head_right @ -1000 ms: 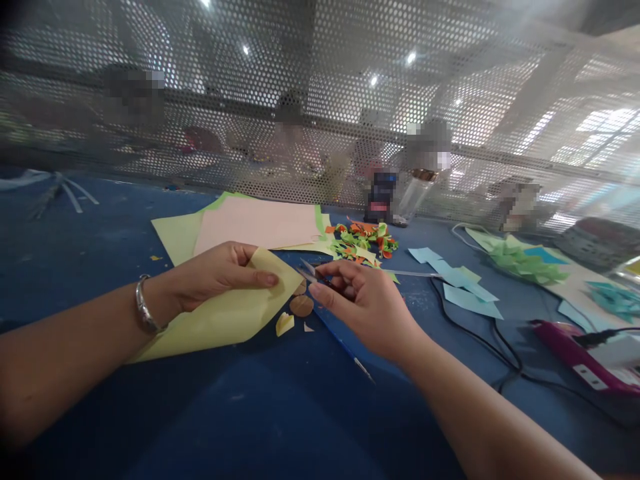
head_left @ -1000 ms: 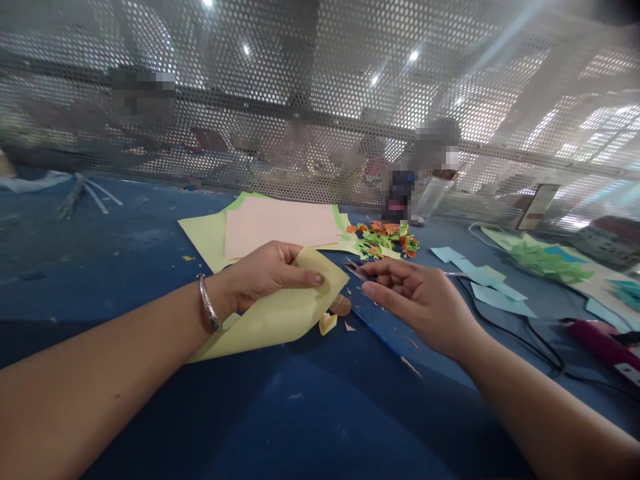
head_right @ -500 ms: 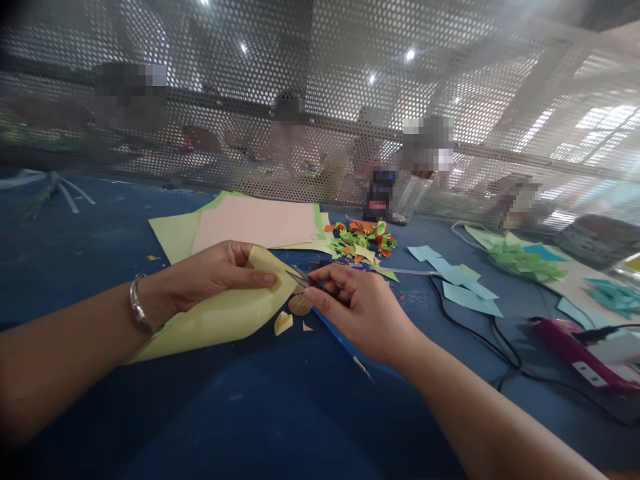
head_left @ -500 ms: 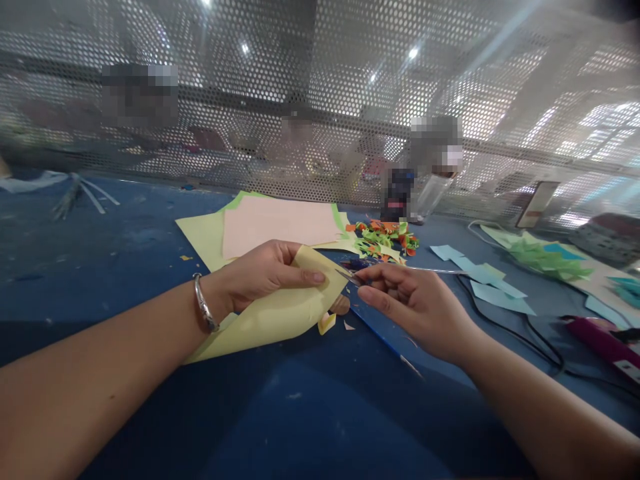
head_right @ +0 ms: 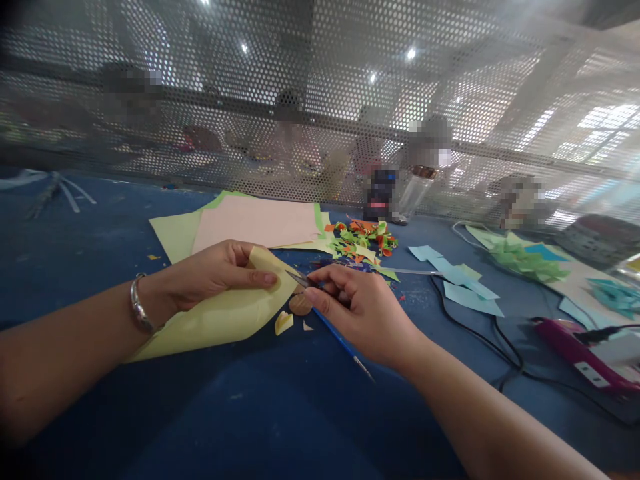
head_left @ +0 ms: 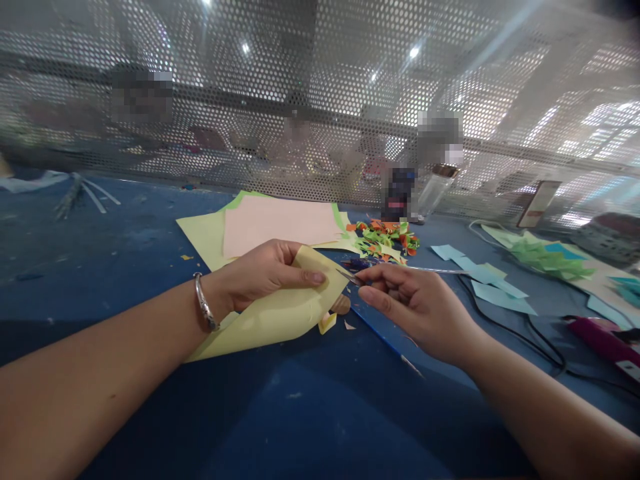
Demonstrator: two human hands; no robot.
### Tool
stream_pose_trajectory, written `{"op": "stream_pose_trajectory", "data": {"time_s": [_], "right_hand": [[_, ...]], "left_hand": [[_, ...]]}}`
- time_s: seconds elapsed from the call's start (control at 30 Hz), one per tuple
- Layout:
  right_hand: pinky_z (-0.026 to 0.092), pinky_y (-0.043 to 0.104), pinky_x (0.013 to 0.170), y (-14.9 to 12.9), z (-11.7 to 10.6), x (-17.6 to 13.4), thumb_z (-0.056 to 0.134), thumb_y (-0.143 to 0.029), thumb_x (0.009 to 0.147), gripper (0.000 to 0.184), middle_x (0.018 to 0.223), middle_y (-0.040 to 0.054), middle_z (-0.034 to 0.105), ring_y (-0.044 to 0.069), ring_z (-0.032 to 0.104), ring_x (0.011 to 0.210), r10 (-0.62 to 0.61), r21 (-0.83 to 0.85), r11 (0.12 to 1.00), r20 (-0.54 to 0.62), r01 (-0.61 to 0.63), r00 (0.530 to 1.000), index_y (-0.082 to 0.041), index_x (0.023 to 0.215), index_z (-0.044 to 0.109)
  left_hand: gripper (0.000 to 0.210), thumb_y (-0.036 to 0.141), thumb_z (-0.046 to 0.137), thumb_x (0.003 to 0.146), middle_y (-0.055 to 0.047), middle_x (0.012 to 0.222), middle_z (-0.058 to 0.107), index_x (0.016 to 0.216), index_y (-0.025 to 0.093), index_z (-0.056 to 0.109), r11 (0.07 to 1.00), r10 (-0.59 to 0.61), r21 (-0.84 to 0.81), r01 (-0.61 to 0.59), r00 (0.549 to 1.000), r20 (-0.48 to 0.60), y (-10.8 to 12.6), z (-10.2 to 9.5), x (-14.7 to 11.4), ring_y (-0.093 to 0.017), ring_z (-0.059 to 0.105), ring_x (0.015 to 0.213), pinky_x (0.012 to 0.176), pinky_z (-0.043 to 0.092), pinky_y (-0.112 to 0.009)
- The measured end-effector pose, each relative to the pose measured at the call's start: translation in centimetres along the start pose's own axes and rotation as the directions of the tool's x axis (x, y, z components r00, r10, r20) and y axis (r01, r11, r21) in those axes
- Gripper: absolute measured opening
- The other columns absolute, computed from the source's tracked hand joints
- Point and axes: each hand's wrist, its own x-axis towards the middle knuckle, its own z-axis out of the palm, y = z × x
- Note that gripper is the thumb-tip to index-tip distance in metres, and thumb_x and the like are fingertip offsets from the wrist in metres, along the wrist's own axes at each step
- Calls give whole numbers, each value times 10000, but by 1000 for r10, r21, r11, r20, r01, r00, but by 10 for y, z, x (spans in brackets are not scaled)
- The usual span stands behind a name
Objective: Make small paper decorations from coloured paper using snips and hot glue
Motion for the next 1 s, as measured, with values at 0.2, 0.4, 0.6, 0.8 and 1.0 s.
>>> {"op": "stream_pose_trajectory", "data": {"time_s": [0.2,0.4,0.6,0.8,1.0], "right_hand": [[370,233,475,-1,2,1,594,-420,937,306,734,-1,663,98,520,525,5,25,1000,5,-5,1000,-190,1120,678],[377,228,473,0,1,1,587,-403,937,286,735,-1,670,101,529,524,-9,5,1000,-3,9,1000,-194,1105,685],[342,229,448,1,1,1,590,-423,929,293,677,-10,631,96,478,485,-14,-32,999,4,14,1000,-188,1071,693],[344,229,456,2,3,1,573,-427,940,301,701,-3,631,98,490,504,-22,-33,999,0,22,1000,-192,1086,693],[353,228,457,1,5,1,582,-432,932,296,673,-14,620,95,488,492,-27,-46,999,-1,27,1000,-184,1056,687]], "left_hand": [[261,247,772,824,-129,973,787,1059,136,748,1000,8,-26,-7,999,51,0,1,0,-195,753,760,632,586,-238],[263,257,781,813,-144,994,785,1042,129,756,999,12,-33,-10,998,68,0,1,0,-215,759,787,653,595,-253],[247,245,776,819,-133,956,791,1037,129,762,1000,-10,-18,12,998,62,-1,1,0,-194,754,742,635,588,-237],[266,284,796,798,-138,951,790,1018,136,771,1000,-9,8,9,999,47,-3,2,0,-202,751,728,645,589,-263],[225,280,787,806,-116,934,791,981,138,772,999,-38,31,37,998,42,-2,4,-1,-183,744,713,639,579,-245]]}}
